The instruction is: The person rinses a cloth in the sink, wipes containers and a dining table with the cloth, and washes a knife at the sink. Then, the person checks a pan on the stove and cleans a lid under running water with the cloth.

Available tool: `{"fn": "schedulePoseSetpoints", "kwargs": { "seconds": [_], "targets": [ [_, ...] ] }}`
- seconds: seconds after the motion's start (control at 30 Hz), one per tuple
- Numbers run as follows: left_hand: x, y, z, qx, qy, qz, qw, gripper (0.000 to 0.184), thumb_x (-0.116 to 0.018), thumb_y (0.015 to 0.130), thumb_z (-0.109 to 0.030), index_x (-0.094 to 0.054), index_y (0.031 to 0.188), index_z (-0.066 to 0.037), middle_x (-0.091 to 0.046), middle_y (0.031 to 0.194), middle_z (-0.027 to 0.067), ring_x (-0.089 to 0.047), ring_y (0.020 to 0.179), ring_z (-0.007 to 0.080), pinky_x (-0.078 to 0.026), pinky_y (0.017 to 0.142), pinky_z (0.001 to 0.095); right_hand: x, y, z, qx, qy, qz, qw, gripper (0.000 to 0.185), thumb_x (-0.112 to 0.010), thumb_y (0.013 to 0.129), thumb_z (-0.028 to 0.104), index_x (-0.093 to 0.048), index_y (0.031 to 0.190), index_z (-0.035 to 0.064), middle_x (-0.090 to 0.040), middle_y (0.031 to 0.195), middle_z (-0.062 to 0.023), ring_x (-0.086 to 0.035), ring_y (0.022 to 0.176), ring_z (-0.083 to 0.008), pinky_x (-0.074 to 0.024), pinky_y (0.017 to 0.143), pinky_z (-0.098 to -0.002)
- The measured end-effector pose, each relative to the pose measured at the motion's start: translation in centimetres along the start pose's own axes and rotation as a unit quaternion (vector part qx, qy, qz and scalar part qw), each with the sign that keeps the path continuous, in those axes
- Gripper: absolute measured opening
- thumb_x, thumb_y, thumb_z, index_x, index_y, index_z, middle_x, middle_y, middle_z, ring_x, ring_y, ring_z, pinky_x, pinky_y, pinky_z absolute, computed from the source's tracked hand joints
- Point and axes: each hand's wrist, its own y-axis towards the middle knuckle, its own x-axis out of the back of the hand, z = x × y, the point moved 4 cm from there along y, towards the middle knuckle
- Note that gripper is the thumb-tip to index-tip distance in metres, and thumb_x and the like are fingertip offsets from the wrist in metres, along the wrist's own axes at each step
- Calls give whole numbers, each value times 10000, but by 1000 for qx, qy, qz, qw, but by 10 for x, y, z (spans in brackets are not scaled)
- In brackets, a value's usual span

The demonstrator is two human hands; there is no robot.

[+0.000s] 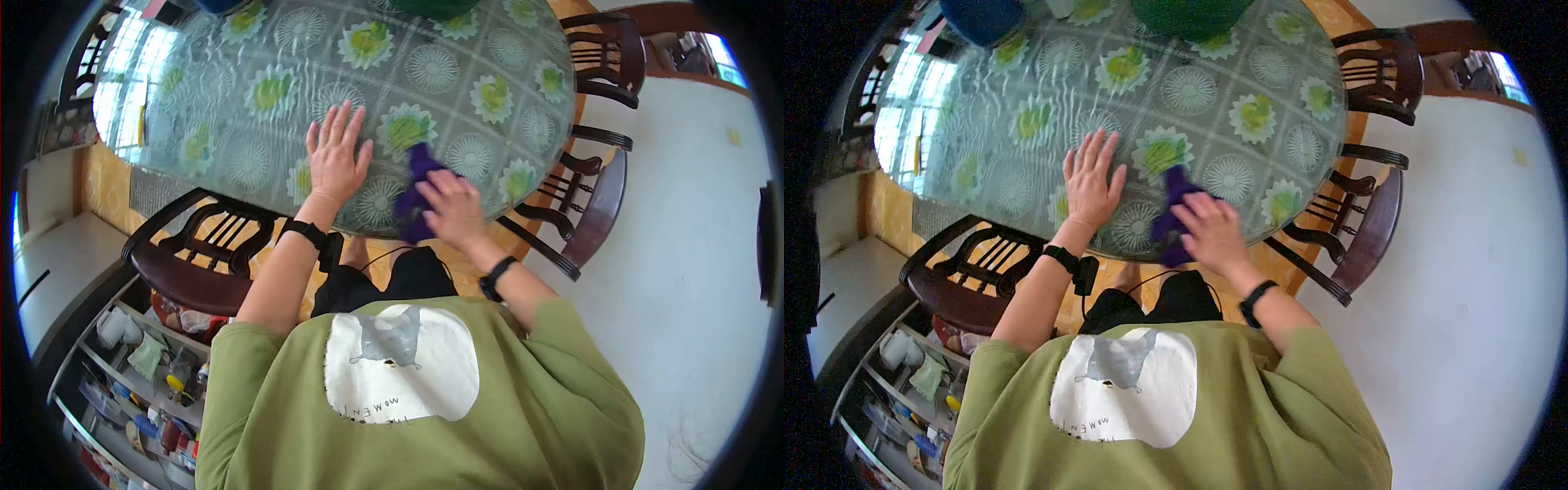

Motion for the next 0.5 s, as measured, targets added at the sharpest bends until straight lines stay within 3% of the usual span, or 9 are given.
{"fn": "schedulePoseSetpoints", "kwargs": {
  "seconds": [0.07,0.13,0.17,0.23,0.37,0.4,0.5],
  "targets": [
    [-7,5,-17,-9,41,26,999,595,-558,1059,-414,-461,1617,-232,-400,1696,48,-317,1582,307,-166,1284,570,9,-35,-77,-98,-65,-60,991,668,-658,942,333,-504,1578,199,-425,1638,-93,-359,1545,-289,-278,1229,-531],
    [-9,6,-24,-1,84,65,994,584,-544,1070,-431,-453,1622,-261,-359,1719,15,-251,1611,300,-130,1295,590,18,-42,-150,-258,-140,-130,947,614,-481,1079,384,-415,1631,124,-369,1681,-151,-329,1556,-344,-251,1224,-572],
    [-10,7,-25,-6,84,64,994,584,-544,1070,-431,-453,1622,-261,-359,1719,15,-251,1611,300,-130,1295,590,22,-29,-178,-354,-97,-164,915,615,-452,1097,401,-399,1636,110,-352,1697,-166,-304,1565,-361,-233,1222,-581],
    [-13,8,-24,-3,89,65,994,589,-548,1066,-435,-454,1621,-258,-361,1718,15,-255,1610,298,-126,1298,580,20,22,-193,-397,-166,-183,884,627,-478,1082,394,-401,1634,105,-362,1690,-180,-292,1567,-369,-241,1203,-599],
    [-8,12,-29,4,89,71,993,592,-569,1050,-419,-469,1613,-263,-366,1718,4,-249,1614,293,-118,1300,569,23,114,-91,-219,-126,-174,952,631,-581,1002,369,-489,1568,106,-429,1631,-182,-338,1544,-361,-290,1156,-611],
    [-9,12,-28,2,94,72,993,598,-581,1039,-404,-478,1609,-256,-367,1720,1,-248,1616,291,-119,1302,558,27,120,-57,-142,-40,-189,971,616,-618,975,348,-515,1544,137,-447,1614,-165,-357,1535,-368,-288,1166,-625],
    [-8,15,-31,10,73,72,995,610,-609,1017,-384,-492,1603,-259,-396,1703,18,-273,1606,298,-134,1292,584,12,113,-15,37,53,-121,991,614,-635,981,415,-504,1558,253,-450,1622,-106,-365,1545,-318,-268,1228,-575]
  ]
}}
